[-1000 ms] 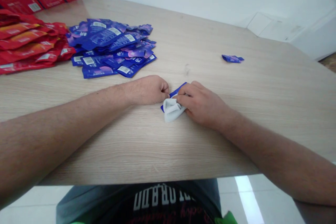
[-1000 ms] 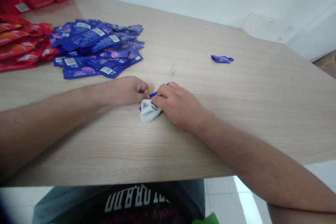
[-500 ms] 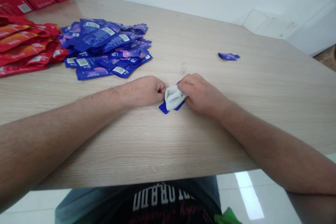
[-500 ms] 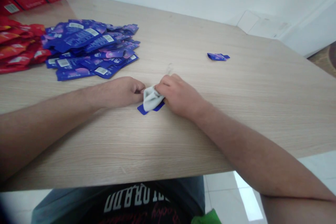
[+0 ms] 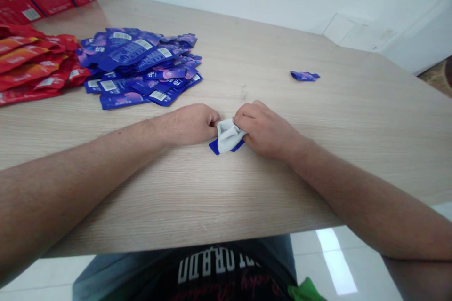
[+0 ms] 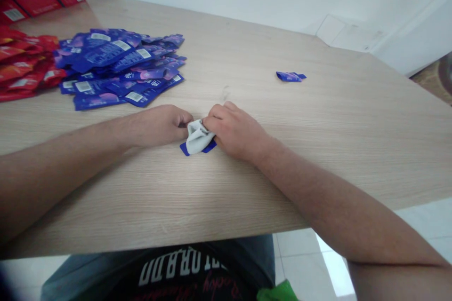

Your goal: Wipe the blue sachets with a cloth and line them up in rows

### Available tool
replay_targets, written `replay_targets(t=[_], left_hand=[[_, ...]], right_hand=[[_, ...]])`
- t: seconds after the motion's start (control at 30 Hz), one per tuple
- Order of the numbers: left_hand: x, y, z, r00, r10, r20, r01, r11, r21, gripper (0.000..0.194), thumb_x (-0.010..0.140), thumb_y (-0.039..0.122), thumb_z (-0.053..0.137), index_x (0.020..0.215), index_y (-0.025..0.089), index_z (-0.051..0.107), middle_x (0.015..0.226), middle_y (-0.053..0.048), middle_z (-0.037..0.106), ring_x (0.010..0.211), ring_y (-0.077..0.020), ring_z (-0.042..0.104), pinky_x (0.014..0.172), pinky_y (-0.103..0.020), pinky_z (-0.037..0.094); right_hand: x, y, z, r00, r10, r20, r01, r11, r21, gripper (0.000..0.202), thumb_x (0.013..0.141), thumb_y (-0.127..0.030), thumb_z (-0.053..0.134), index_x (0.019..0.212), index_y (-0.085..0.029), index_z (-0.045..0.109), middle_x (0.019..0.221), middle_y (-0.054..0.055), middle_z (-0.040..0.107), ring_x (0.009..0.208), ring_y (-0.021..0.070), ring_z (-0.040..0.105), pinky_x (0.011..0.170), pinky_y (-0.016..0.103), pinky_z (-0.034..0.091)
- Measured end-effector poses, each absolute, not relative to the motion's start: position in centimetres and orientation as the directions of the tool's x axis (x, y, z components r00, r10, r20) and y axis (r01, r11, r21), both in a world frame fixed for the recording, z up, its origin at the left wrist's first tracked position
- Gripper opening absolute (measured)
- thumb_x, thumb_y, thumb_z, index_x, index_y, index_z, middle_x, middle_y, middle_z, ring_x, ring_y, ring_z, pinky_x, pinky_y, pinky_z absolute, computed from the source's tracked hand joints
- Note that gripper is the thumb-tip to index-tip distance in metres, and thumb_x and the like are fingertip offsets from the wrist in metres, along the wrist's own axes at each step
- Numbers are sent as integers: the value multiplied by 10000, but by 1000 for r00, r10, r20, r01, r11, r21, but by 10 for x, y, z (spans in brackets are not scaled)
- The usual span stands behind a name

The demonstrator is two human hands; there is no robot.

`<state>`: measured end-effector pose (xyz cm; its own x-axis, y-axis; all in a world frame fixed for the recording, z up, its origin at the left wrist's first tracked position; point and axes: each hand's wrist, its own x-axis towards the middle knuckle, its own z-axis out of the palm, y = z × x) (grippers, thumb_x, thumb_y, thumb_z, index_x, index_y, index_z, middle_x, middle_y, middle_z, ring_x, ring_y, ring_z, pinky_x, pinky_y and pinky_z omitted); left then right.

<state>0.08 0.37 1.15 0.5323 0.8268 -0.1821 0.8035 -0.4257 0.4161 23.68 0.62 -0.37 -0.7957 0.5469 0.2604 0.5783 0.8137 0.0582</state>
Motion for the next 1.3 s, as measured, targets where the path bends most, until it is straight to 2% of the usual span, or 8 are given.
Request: replay_targets(t=[0.3, 0.47, 0.6, 0.77, 0.9, 1.03, 1.2, 1.3], left_hand=[[0, 2, 12, 543, 822, -174, 797, -438, 417, 179, 763, 287, 538, 745, 211, 698, 588, 21, 624, 547, -129, 516, 560, -275, 309], [6, 1, 9, 478, 869, -127, 836, -406, 368, 223, 793, 323, 530, 748, 212, 718, 615, -2, 658, 574, -145, 533, 570, -286, 321], [8, 2, 7, 443, 891, -93, 858, -392, 332, 238, 794, 345, 537, 766, 220, 737, 622, -11, 665, 591, -163, 542, 580, -302, 328], [7, 1, 6, 445, 889, -108, 859, -389, 332, 217, 796, 333, 537, 741, 219, 714, 582, 1, 639, 551, -142, 513, 559, -289, 311], [6, 2, 6, 457, 884, -96, 851, -403, 338, 214, 800, 337, 544, 753, 213, 712, 609, -3, 658, 568, -141, 523, 566, -287, 309], [6, 2, 8, 457, 883, -107, 850, -398, 346, 214, 795, 329, 535, 755, 220, 714, 604, 0, 653, 575, -149, 526, 571, -291, 316], [5, 1, 9, 467, 877, -116, 840, -399, 367, 194, 776, 299, 534, 751, 217, 709, 613, 6, 652, 586, -147, 529, 576, -287, 319], [5, 1, 9, 461, 880, -116, 840, -390, 377, 190, 772, 301, 538, 752, 214, 705, 583, 13, 625, 570, -143, 515, 571, -284, 314]], right_hand=[[235, -8, -1, -813, 536, 229, 558, 829, 41, 153, 887, -106, 522, 971, -162, 638, 1061, 125, 619, 966, 264, 500, 907, 390, 412], [244, -7, 4, -717, 637, 282, 678, 731, 73, 157, 861, -99, 534, 973, -148, 633, 1012, 143, 603, 940, 277, 497, 882, 407, 423], [241, -12, 5, -809, 540, 230, 567, 821, 69, 169, 901, -120, 515, 1001, -169, 644, 1059, 125, 606, 955, 266, 496, 882, 392, 424], [240, -12, 1, -751, 602, 272, 639, 766, 71, 165, 879, -102, 530, 973, -139, 660, 1039, 144, 606, 944, 267, 492, 876, 403, 426], [236, -18, 1, -849, 477, 228, 496, 868, 27, 220, 915, -121, 513, 1049, -171, 680, 1106, 125, 613, 986, 261, 500, 894, 401, 425], [236, -19, 2, -784, 561, 267, 585, 811, 12, 198, 870, -107, 548, 1007, -150, 683, 1073, 141, 614, 975, 270, 507, 887, 411, 433], [240, -12, -2, -842, 491, 226, 498, 867, -28, 219, 858, -105, 547, 1016, -185, 676, 1085, 110, 616, 997, 257, 521, 910, 387, 437], [249, 2, -4, -751, 598, 280, 617, 787, -26, 200, 845, -116, 546, 1004, -159, 660, 1007, 123, 608, 973, 267, 531, 913, 400, 440]])
